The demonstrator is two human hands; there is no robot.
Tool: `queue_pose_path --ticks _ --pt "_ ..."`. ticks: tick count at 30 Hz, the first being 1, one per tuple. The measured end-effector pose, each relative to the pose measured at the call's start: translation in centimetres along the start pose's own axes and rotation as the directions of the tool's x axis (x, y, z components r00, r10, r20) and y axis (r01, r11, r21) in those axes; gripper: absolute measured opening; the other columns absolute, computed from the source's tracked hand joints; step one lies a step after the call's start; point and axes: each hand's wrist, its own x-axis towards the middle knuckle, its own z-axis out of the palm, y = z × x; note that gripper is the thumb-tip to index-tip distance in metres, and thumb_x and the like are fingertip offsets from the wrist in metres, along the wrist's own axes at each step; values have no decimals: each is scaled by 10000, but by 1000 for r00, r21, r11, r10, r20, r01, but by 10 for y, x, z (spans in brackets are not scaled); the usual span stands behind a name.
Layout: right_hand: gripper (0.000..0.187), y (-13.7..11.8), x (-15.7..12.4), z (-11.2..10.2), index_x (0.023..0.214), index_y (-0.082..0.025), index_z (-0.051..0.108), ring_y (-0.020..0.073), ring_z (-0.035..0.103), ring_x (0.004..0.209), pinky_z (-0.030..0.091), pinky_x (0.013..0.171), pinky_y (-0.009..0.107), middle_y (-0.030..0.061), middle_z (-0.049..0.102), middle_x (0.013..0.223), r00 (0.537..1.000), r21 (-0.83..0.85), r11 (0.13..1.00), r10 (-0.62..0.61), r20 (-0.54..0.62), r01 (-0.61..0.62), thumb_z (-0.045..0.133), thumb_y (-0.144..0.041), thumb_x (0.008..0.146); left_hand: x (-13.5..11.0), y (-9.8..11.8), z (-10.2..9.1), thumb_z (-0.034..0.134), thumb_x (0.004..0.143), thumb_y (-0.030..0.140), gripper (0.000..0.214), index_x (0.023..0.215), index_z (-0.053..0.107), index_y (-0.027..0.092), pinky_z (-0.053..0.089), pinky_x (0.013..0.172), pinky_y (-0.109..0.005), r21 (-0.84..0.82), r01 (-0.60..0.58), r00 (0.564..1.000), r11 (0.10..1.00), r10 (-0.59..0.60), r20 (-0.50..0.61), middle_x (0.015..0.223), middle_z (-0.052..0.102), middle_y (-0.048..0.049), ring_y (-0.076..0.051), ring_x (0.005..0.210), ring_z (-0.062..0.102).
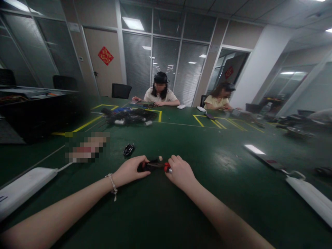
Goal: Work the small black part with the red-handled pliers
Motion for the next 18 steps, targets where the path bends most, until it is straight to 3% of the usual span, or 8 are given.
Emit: queue_pose_path --ticks 9,18 --pt "175 -2 1 -1 850 -159 569 169 502 813 444 680 265 70 557 900 1000 -1 1000 4 5 -4 505 -267 729 0 1 0 582 687 422 323 936 524 225 383 586 -240 -14 55 998 998 -54 20 814 569 17 -152 716 549" --pt "192 -1 2 1 858 -154 574 165 505 805 447 671 259 64 559 897 1000 4 1000 9 -2 -9 519 -274 719 1 1 0 581 692 407 328 954 533 214 416 653 -269 -23 34 999 999 -34 8 888 546 -4 -165 770 545"
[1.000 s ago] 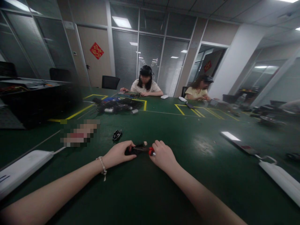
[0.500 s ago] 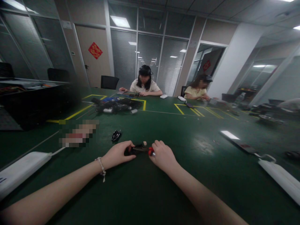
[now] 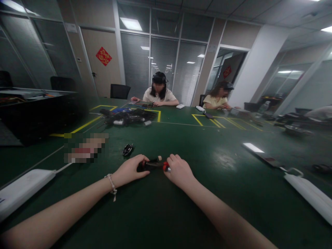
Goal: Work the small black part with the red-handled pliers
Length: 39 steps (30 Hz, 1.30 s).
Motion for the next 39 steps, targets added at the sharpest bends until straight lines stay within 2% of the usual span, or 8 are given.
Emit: queue_pose_path --ticks 6,14,23,30,39 --pt "183 0 0 0 847 -154 574 162 503 798 444 661 253 62 558 887 1000 6 1000 -3 4 3 521 -272 718 0 -3 1 589 687 389 318 944 545 206 434 714 -284 -43 -15 999 999 14 -29 980 528 -21 -178 844 537" --pt "188 -1 1 -1 852 -158 575 164 507 801 446 652 247 62 556 890 1000 -6 1000 10 11 -10 536 -271 707 1 -3 2 597 686 351 377 1032 523 220 418 794 -309 -67 -39 999 997 36 -33 1037 536 -28 -195 910 529" --pt "173 -1 0 -1 840 -157 575 167 504 798 446 661 254 61 561 888 1000 0 1000 3 0 -3 520 -263 714 0 -2 0 615 664 395 404 1022 536 225 424 757 -296 -75 -40 999 996 39 -22 1009 530 -22 -186 877 533" --pt "174 -1 0 0 839 -157 568 165 501 795 446 652 252 61 557 886 1000 -2 1000 1 -3 -1 507 -270 721 1 -1 -1 602 679 383 357 998 564 227 422 652 -269 -63 0 1000 998 -1 -11 898 528 -10 -164 772 535" --pt "179 0 0 1 838 -156 570 168 502 802 438 675 256 66 558 885 1000 -9 1000 6 8 -6 513 -279 720 2 -4 2 606 671 378 326 951 569 215 416 670 -268 -62 -36 998 997 33 -50 891 529 -7 -165 782 531"
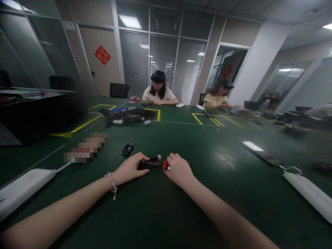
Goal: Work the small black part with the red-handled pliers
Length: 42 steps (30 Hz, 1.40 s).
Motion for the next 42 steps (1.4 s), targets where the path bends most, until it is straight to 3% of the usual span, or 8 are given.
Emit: queue_pose_path --ticks 33,42 --pt "183 1 0 3 843 -159 562 166 501 790 435 672 262 67 554 887 1000 20 1000 16 -8 -16 505 -283 721 0 3 0 590 679 395 306 917 565 205 430 662 -273 14 16 1000 1000 -16 1 903 535 -15 -167 773 541" --pt "175 1 1 3 822 -157 561 163 501 775 438 659 264 63 553 869 1000 9 1000 15 -12 -15 494 -286 726 1 3 0 606 641 466 354 859 555 192 422 631 -270 33 38 999 999 -38 13 885 539 -18 -174 754 540"
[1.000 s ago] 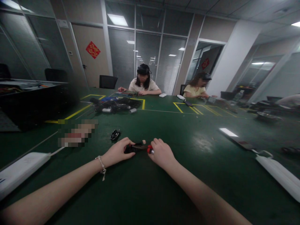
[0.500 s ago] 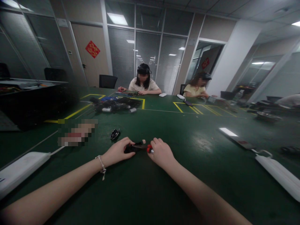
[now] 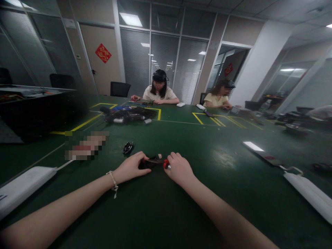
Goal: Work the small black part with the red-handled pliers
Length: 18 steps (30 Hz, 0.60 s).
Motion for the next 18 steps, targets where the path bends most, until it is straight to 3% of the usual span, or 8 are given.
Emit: queue_pose_path --ticks 18 --pt "185 0 -1 0 847 -160 561 169 514 810 441 677 268 72 555 909 1000 4 1000 11 8 -11 493 -290 735 0 2 1 600 640 495 364 829 532 191 401 596 -263 30 15 1000 999 -15 -9 856 547 -15 -176 732 539"
